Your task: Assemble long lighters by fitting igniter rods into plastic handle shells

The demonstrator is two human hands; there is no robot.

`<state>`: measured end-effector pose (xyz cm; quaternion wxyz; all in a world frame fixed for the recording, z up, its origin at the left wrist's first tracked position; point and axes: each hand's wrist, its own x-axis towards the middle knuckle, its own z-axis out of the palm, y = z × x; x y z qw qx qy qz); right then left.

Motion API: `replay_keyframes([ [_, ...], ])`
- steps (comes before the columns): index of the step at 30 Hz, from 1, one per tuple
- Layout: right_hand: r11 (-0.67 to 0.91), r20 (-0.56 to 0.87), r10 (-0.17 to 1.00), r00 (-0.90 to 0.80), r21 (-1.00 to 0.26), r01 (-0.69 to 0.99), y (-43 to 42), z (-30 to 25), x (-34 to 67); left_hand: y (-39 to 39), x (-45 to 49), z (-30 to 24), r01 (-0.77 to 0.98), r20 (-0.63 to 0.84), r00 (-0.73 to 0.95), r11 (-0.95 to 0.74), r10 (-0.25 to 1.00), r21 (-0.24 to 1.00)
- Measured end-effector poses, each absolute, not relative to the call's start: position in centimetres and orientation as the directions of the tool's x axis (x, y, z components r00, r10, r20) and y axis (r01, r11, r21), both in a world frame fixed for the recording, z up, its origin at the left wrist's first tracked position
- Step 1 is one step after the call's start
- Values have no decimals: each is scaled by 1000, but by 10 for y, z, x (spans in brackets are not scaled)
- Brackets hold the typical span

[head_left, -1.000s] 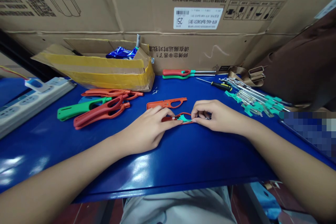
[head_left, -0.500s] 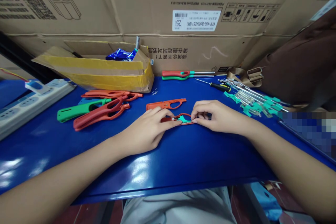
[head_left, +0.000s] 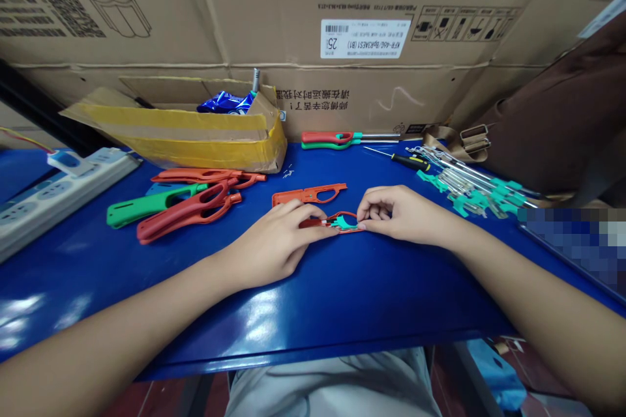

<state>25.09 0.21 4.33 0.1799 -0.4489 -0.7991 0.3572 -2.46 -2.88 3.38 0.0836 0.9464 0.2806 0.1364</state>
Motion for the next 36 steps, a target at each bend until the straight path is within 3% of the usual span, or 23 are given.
replay_keyframes([
  [9, 387, -42, 818, -574, -698, 602, 1, 49, 252, -29, -23, 35, 508, 233, 797, -827, 558, 240],
  [19, 485, 55, 788, -614, -668, 564, -1, 47, 249, -31, -22, 33, 523, 214, 794, -818, 570, 239],
  [23, 549, 178, 813, -555, -551, 628, 2, 44, 250, -30, -24, 33, 502, 255, 777, -811, 576, 300],
  [27, 633, 303, 773, -557, -419, 651, 10, 39, 257, -24, -28, 39, 488, 386, 708, -804, 592, 339],
  [31, 712, 323, 702, -635, -324, 622, 13, 35, 259, -12, -37, 43, 609, 444, 621, -755, 645, 244],
  [36, 712, 281, 702, -654, -306, 632, 14, 30, 259, 2, -48, 37, 726, 371, 595, -675, 713, 132],
])
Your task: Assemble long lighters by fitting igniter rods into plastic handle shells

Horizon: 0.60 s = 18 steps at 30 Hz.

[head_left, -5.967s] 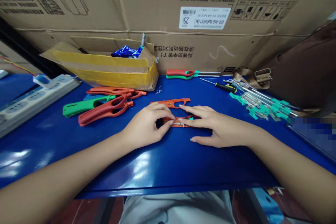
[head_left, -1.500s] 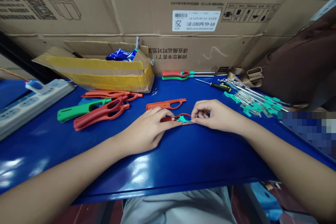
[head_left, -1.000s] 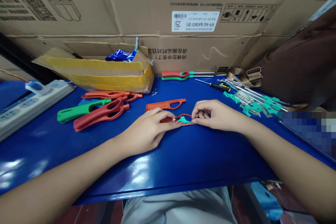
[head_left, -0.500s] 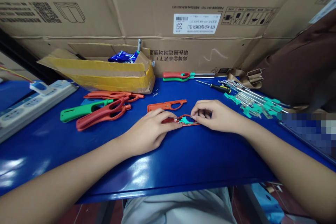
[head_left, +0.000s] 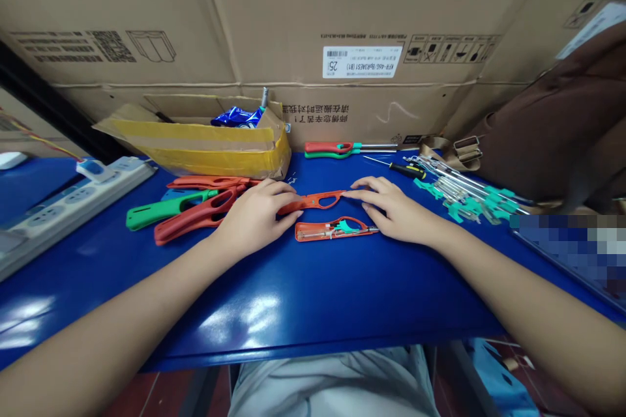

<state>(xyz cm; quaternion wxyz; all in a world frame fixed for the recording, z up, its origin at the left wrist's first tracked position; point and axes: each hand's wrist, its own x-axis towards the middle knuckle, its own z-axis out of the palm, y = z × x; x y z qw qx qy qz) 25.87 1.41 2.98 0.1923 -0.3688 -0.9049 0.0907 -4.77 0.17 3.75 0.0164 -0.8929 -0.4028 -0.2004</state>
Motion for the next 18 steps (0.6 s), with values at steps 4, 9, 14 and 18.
replay_keyframes([
  [4, 709, 297, 705, -644, -302, 637, 17, 30, 262, 6, -51, 29, 724, 309, 587, -656, 748, 212],
  [9, 704, 311, 710, -632, -316, 636, 16, 33, 261, 5, -48, 29, 690, 336, 577, -664, 745, 287],
  [14, 715, 361, 699, -617, -350, 606, 11, 37, 257, -3, -38, 35, 666, 400, 398, -560, 826, 493],
  [18, 740, 397, 673, -624, -351, 574, 6, 43, 255, -9, -31, 37, 573, 355, 351, -499, 866, 650],
])
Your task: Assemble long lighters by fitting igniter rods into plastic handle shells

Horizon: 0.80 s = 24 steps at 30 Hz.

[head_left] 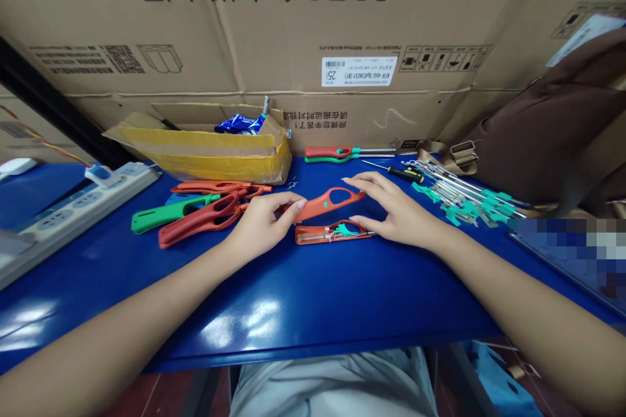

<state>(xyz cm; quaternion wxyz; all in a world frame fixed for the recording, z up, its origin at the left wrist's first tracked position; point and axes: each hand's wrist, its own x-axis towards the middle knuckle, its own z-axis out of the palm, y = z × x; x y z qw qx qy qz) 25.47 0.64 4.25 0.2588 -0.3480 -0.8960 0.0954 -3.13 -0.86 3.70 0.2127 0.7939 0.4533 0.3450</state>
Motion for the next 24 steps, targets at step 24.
replay_keyframes([
  [24, 701, 315, 678, -664, -550, 455, 2, 47, 252, -15, -38, 51, 532, 416, 720, -827, 555, 183],
])
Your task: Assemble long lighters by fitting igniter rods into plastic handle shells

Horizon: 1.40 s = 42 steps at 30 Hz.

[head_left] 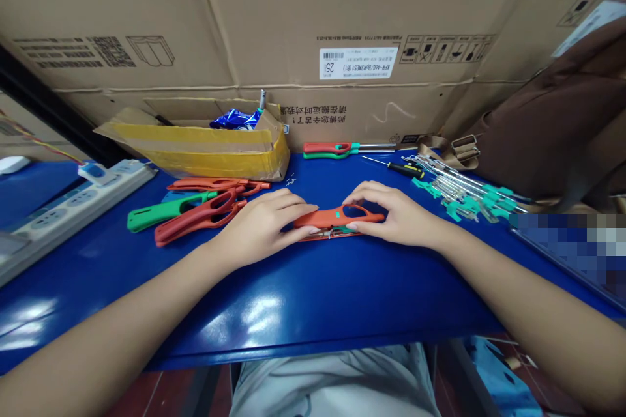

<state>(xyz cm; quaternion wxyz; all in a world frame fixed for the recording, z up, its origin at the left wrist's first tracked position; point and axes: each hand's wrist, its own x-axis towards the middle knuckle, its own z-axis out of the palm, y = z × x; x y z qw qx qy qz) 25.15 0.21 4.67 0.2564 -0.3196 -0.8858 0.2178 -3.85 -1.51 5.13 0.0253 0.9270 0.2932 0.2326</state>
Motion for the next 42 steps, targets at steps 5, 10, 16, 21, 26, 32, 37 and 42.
replay_keyframes([
  [5, 716, 304, 655, -692, -541, 440, 3, 40, 249, -13, -41, 51, 535, 318, 770, -831, 553, 152],
  [10, 732, 273, 636, -722, -512, 450, 3, 40, 247, -15, -39, 54, 552, 254, 780, -820, 573, 154],
  [16, 738, 260, 628, -734, -499, 455, 3, 35, 246, -15, -38, 53, 572, 210, 779, -807, 591, 146],
  [21, 736, 247, 630, -736, -492, 465, 3, 32, 246, -14, -38, 51, 579, 189, 778, -801, 599, 151],
  [26, 733, 229, 634, -739, -484, 478, 4, 31, 245, -15, -38, 49, 584, 191, 775, -798, 603, 148],
  [32, 736, 220, 635, -741, -465, 493, 4, 31, 247, -16, -38, 49, 588, 188, 770, -793, 609, 161],
  [37, 740, 220, 632, -743, -456, 495, 4, 30, 247, -15, -37, 48, 596, 185, 764, -786, 618, 165],
  [42, 739, 222, 635, -740, -454, 498, 4, 30, 247, -15, -37, 48, 597, 175, 764, -783, 621, 176],
])
